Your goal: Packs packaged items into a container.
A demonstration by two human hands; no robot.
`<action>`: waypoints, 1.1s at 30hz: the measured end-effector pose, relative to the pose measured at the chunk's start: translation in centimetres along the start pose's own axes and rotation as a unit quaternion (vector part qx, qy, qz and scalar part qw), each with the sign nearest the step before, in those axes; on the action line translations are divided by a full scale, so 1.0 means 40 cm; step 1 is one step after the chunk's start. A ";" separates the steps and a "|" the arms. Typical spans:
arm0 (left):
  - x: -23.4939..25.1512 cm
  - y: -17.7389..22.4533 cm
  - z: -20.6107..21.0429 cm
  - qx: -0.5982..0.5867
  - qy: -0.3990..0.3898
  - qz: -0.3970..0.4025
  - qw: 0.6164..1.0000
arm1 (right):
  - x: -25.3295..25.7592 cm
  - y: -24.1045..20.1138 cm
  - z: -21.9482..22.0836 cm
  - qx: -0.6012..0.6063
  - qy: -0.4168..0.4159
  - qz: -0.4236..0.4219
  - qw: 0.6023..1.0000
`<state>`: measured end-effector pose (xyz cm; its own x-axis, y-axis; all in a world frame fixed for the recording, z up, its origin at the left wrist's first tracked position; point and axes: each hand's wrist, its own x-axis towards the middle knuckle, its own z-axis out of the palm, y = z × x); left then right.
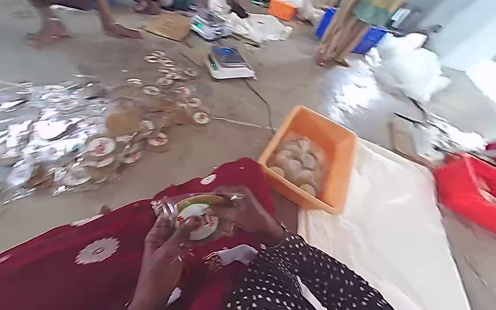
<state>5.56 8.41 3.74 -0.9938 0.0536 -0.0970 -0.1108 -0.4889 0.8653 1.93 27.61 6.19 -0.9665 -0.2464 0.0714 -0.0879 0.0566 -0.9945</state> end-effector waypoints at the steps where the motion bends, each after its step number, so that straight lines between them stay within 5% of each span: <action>1: 0.007 -0.012 -0.010 0.016 -0.014 0.000 1.000 | 0.000 0.000 -0.028 -0.035 0.024 -0.006 0.999; 4: 0.035 -0.006 -0.060 0.045 -0.041 -0.012 0.998 | -0.007 -0.025 -0.199 -0.171 0.206 -0.064 0.961; 7: 0.056 0.025 -0.109 0.087 -0.004 -0.008 0.996 | -0.023 -0.027 -0.453 -0.433 0.306 0.007 0.848; 10: 0.077 0.053 -0.144 0.108 0.067 -0.001 0.992 | -0.038 0.056 -0.635 -0.580 0.212 0.185 0.764; 14: 0.097 0.051 -0.177 0.104 0.138 -0.014 0.985 | -0.047 0.230 -0.758 -0.592 0.081 0.229 0.768; 20: 0.185 0.093 -0.237 0.115 0.175 -0.032 0.977 | 0.169 0.124 -0.543 -0.481 0.167 0.086 0.857; 27: 0.343 0.088 -0.357 0.144 0.212 -0.052 0.965 | 0.569 0.286 -0.131 -0.362 -0.034 0.014 0.932; 30: 0.372 0.039 -0.392 0.122 0.264 -0.144 0.946 | 0.692 0.353 0.056 -0.363 -0.112 0.027 0.925; 33: 0.396 0.030 -0.381 0.111 0.235 -0.177 0.949 | 0.805 0.371 0.235 -0.402 -0.163 -0.024 0.901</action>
<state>-10.28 -4.59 -4.23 -0.7901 -0.2399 -0.5641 -0.4866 -0.3141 0.8152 -28.25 11.41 -7.00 -0.8463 -0.5309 -0.0442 -0.4004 0.6887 -0.6045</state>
